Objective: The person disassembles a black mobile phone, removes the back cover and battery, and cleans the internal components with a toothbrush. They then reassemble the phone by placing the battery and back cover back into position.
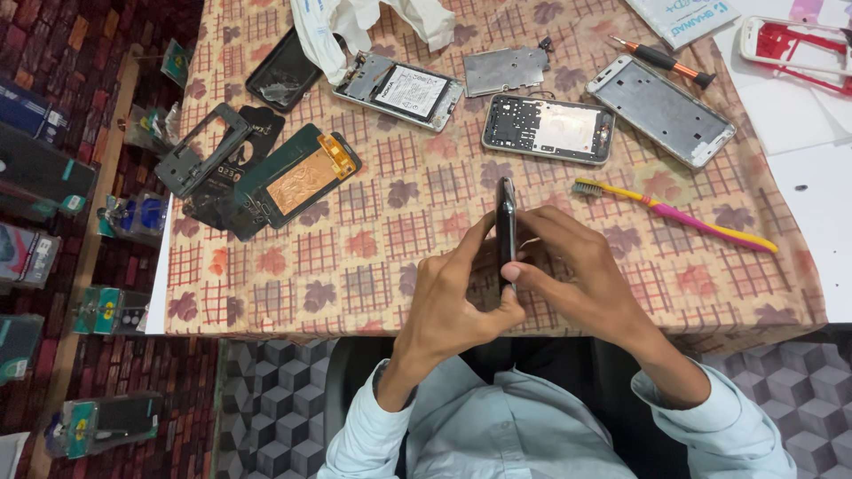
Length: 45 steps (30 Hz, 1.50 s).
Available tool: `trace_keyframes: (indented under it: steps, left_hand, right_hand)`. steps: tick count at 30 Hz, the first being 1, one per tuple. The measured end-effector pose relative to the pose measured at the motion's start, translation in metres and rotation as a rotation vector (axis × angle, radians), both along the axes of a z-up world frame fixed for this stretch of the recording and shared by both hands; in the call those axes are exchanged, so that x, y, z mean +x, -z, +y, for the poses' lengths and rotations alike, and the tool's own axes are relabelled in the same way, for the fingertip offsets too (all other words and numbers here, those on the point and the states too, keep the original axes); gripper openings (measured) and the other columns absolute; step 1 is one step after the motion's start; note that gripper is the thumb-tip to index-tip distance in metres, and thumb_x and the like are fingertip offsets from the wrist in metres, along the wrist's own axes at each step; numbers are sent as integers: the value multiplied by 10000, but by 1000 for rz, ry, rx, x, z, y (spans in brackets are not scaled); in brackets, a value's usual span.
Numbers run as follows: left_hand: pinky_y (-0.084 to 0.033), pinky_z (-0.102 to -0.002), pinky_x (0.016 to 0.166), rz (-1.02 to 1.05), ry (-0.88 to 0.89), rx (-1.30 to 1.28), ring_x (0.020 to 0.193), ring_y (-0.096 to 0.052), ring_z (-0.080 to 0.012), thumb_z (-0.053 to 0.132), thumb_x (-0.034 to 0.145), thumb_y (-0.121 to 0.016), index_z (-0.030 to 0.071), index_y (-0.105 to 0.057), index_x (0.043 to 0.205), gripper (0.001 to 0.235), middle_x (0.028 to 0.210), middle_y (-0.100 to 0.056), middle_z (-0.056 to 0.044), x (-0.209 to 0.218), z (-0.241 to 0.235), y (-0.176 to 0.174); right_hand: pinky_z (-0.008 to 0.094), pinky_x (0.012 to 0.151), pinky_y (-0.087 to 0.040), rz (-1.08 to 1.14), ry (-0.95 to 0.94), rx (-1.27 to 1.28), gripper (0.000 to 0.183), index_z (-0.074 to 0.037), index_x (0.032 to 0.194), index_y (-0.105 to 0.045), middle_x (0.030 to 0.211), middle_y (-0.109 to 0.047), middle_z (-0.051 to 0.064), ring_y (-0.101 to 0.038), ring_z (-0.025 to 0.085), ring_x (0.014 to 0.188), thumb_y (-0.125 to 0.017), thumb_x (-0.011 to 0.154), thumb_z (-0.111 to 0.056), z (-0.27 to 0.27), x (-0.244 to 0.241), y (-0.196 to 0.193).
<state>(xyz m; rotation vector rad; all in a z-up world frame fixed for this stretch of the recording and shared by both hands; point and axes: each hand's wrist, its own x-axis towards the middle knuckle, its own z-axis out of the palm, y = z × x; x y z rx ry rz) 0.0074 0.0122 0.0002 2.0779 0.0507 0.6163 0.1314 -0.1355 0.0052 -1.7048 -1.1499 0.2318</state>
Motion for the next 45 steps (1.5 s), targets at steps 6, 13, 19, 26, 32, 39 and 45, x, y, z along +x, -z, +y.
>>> trace_keyframes:
  steps: [6,13,19,26,32,39,45]
  left_hand:
    - [-610,-358,641,99,-89,45,664,-764,-278,104,740,-688,-29,-553,1387,674,778,-735,-158,-2,-2,3]
    - [-627,-340,684,3,-74,37,737,-791,-260,136,782,-716,-40,-565,1366,628,822,-755,-138,-6,2,-3]
    - [-627,-358,769,-55,-122,148,869,-790,-282,204,766,-763,-26,-550,1424,729,995,-770,-165,-7,8,-15]
    - [-606,-393,992,-172,-59,68,1124,-760,-327,171,781,-695,-5,-482,1527,796,1222,-722,-223,-6,14,-21]
    - [-620,-365,978,-186,-76,62,1098,-783,-293,144,834,-699,39,-564,1471,660,1195,-743,-205,-2,13,-24]
    - [-627,-353,914,-172,-104,96,1061,-794,-278,122,795,-717,42,-581,1455,678,1155,-757,-192,-4,14,-24]
    - [-612,-366,776,-202,-152,218,885,-780,-289,119,774,-699,9,-579,1426,672,1054,-746,-191,-1,12,-21]
  right_hand:
    - [376,767,-549,-187,51,-1,591,112,1276,-605,1073,-669,197,-696,271,922,-817,804,-173,1,-11,-7]
    - [343,768,-619,-151,34,1,583,90,1317,-599,1023,-713,186,-779,259,891,-788,818,-146,6,-10,-8]
    - [346,789,-613,-164,1,25,583,77,1353,-596,1062,-716,192,-777,262,928,-772,829,-108,3,-4,1]
    - [332,839,-629,-159,-63,88,619,70,1372,-574,1150,-708,203,-767,267,991,-769,801,-67,-3,-3,6]
    - [333,849,-622,-181,-41,90,648,74,1380,-563,1191,-694,221,-760,272,1010,-768,780,-58,-4,-5,10]
    - [348,835,-612,-220,-57,96,662,83,1366,-565,1197,-687,230,-756,286,1011,-783,760,-68,-6,-3,12]
    - [339,813,-631,-268,-36,72,659,90,1365,-562,1200,-684,231,-773,286,969,-776,764,-77,-4,-7,9]
